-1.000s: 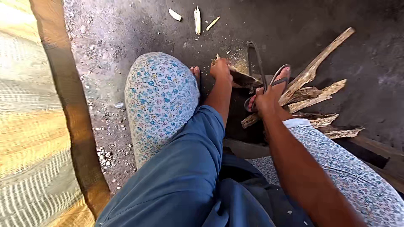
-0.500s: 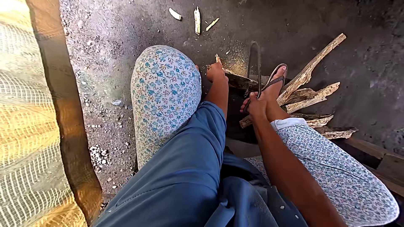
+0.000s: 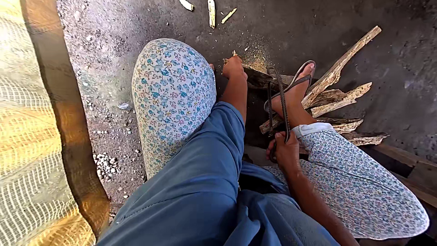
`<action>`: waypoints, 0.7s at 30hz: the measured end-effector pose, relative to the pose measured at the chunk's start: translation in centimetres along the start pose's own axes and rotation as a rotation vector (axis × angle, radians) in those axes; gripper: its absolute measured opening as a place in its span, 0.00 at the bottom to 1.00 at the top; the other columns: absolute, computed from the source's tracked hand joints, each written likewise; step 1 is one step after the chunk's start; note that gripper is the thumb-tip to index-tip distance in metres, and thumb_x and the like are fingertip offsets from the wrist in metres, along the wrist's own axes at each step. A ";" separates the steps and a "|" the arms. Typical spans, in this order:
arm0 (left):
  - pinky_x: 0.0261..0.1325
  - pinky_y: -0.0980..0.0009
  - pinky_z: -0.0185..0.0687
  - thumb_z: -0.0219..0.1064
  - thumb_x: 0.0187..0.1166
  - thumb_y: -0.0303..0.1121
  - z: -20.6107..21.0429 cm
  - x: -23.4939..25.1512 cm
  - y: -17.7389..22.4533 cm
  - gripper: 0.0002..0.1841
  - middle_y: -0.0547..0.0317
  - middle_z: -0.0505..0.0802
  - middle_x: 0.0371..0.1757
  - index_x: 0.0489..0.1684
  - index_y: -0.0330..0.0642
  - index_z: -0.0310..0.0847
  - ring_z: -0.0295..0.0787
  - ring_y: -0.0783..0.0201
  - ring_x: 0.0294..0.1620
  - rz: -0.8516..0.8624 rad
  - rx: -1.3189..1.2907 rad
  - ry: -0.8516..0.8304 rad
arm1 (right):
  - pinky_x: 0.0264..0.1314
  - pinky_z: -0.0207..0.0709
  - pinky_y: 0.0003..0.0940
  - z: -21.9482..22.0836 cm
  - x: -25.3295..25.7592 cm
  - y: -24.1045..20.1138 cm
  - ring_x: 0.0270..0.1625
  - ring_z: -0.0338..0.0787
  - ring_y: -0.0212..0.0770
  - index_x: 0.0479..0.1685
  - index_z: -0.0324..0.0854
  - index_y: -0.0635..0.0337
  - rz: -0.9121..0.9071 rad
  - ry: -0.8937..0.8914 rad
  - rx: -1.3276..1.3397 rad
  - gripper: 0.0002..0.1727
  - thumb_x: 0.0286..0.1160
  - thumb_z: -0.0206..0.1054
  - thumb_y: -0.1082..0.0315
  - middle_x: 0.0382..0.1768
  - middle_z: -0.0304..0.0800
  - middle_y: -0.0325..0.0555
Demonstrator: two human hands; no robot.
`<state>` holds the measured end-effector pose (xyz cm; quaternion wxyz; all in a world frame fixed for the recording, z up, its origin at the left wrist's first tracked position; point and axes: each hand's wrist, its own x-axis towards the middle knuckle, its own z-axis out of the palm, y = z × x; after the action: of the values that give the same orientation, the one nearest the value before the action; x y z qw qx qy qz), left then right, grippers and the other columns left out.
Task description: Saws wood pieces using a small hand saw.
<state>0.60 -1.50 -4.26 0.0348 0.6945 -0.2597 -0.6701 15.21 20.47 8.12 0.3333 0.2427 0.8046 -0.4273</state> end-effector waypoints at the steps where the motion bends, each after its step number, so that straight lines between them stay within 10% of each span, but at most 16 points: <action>1: 0.57 0.45 0.80 0.71 0.70 0.25 0.2 -0.1 0.1 0.22 0.40 0.81 0.64 0.64 0.34 0.77 0.79 0.48 0.64 0.014 -0.007 -0.016 | 0.15 0.83 0.35 0.6 0.7 0.0 0.13 0.83 0.38 0.62 0.62 0.64 -0.008 0.001 -0.027 0.09 0.96 0.48 0.68 0.17 0.76 0.42; 14: 0.61 0.44 0.80 0.70 0.70 0.24 -0.6 -1.8 -0.7 0.31 0.38 0.82 0.69 0.79 0.36 0.70 0.79 0.46 0.68 0.079 -0.084 -0.109 | 0.19 0.88 0.40 -0.2 3.4 -0.1 0.16 0.88 0.43 0.64 0.63 0.61 -0.073 -0.034 0.144 0.10 0.97 0.47 0.66 0.21 0.84 0.47; 21: 0.54 0.58 0.83 0.60 0.64 0.11 -1.4 1.1 -2.0 0.14 0.51 0.85 0.43 0.42 0.38 0.73 0.84 0.59 0.47 0.363 -0.213 -0.616 | 0.17 0.86 0.40 -5.3 3.6 -3.0 0.14 0.84 0.42 0.63 0.64 0.58 0.016 -0.101 0.044 0.09 0.97 0.47 0.64 0.18 0.78 0.44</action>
<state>2.53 -0.62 -5.88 0.1454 0.3955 -0.3058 -0.8538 9.07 23.84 9.19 0.3716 0.2344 0.7752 -0.4540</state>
